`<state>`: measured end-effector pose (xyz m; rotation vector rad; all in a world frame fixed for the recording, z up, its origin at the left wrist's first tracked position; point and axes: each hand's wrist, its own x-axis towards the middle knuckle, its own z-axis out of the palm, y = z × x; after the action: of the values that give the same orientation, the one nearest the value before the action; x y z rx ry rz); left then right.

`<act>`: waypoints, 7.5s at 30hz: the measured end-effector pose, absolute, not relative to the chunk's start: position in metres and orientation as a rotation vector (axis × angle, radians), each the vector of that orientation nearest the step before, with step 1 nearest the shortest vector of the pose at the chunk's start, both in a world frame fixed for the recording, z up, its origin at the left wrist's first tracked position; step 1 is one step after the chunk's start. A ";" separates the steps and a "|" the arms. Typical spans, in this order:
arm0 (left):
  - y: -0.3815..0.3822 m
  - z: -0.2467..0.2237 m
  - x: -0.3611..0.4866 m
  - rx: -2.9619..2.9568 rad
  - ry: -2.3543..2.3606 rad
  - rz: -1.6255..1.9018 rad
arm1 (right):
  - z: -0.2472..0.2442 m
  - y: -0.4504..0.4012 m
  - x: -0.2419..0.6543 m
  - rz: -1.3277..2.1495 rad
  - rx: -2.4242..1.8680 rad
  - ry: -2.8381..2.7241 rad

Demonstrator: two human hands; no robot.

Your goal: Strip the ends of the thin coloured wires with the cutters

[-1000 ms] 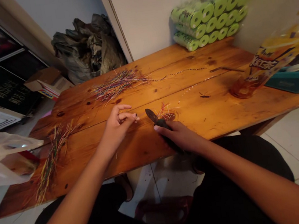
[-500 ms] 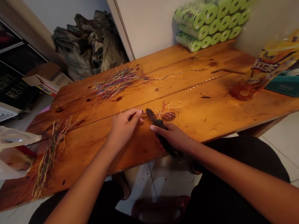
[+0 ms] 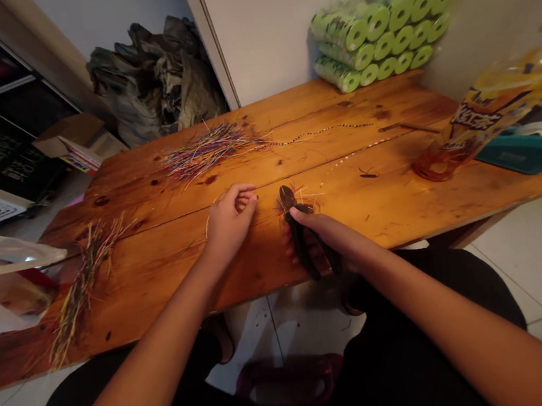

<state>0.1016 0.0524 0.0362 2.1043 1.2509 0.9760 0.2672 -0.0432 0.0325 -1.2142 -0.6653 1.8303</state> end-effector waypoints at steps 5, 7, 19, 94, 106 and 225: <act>0.050 0.035 0.111 2.083 1.194 0.898 | 0.033 -0.046 0.274 1.868 -1.186 -0.698; 0.048 0.033 0.117 2.090 1.138 0.839 | 0.033 -0.047 0.276 1.870 -1.176 -0.737; 0.041 0.041 0.131 2.125 1.209 0.785 | 0.026 -0.049 0.278 1.874 -1.138 -0.771; -0.028 0.029 0.024 2.797 1.935 -0.160 | 0.060 -0.044 0.334 1.440 -0.944 -0.267; -0.058 0.032 0.011 3.102 1.494 -0.352 | 0.061 -0.045 0.330 1.462 -0.975 -0.253; 0.025 0.006 0.134 1.294 0.969 1.278 | 0.034 -0.053 0.278 1.344 -1.539 -1.407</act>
<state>0.1343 0.0249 0.0061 1.2940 0.9692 1.2777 0.2783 -0.0527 0.0338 -1.5388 -1.4072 1.3440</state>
